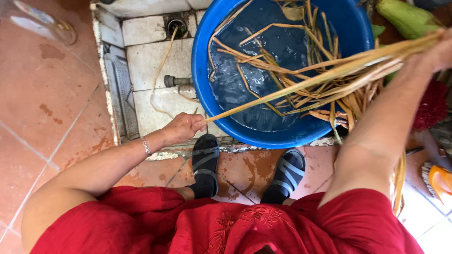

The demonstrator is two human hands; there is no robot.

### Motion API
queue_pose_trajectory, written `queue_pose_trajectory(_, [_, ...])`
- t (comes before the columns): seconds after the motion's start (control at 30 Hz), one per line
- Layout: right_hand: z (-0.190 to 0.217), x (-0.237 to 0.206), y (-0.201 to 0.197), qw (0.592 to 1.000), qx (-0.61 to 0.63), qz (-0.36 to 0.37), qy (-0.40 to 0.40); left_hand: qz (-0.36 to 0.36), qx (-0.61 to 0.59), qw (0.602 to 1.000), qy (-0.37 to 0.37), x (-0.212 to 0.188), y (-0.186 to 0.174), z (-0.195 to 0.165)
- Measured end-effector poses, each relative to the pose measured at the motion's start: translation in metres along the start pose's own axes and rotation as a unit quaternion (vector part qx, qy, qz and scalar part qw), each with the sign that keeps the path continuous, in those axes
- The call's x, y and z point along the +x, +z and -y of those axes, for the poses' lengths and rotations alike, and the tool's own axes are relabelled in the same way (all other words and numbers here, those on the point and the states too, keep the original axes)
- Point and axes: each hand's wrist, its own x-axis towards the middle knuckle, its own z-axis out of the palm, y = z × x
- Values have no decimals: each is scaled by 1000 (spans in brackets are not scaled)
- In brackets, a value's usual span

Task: The person washes dried plant stalks in a blue basin of water, separating and rinsing them by hand. Then the person uses scissors to trim the ends of the stalks on the tiled floor.

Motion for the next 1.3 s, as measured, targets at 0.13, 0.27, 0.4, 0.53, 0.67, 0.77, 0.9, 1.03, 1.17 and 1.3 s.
queue_pose_trajectory(0.13, [-13, -13, 12, 992, -37, 122, -2, 102, 180, 975, -80, 41, -2, 9])
queue_pose_trajectory(0.27, [-29, -33, 33, 966, -40, 251, -55, -38, 334, 932, 135, 109, -17, -1])
queue_pose_trajectory(0.4, [-58, -76, 38, 859, -119, 487, -107, 50, 414, 907, -52, 172, -59, 17])
queue_pose_trajectory(0.53, [-106, -145, 44, 638, -351, 630, -272, -31, 499, 861, 96, 215, -53, 39])
queue_pose_trajectory(0.67, [-191, -243, 31, 515, -456, 643, -336, 73, 658, 745, 80, 239, -23, 50])
queue_pose_trajectory(0.77, [-227, -275, -2, 385, -603, 661, -226, 53, 653, 750, 90, 245, -21, 57])
queue_pose_trajectory(0.9, [-244, -269, -28, 299, -696, 638, -136, -32, 550, 828, 105, 248, -47, 62])
queue_pose_trajectory(1.03, [-234, -249, -24, 641, -569, 515, 22, -161, 343, 925, -1, 246, -102, 58])
queue_pose_trajectory(1.17, [-201, -247, 17, 659, -508, 552, 60, -182, -155, 971, 17, 218, -135, 33])
queue_pose_trajectory(1.3, [-151, -276, 41, 778, -219, 536, 243, -142, -268, 952, 49, 190, -126, -24])
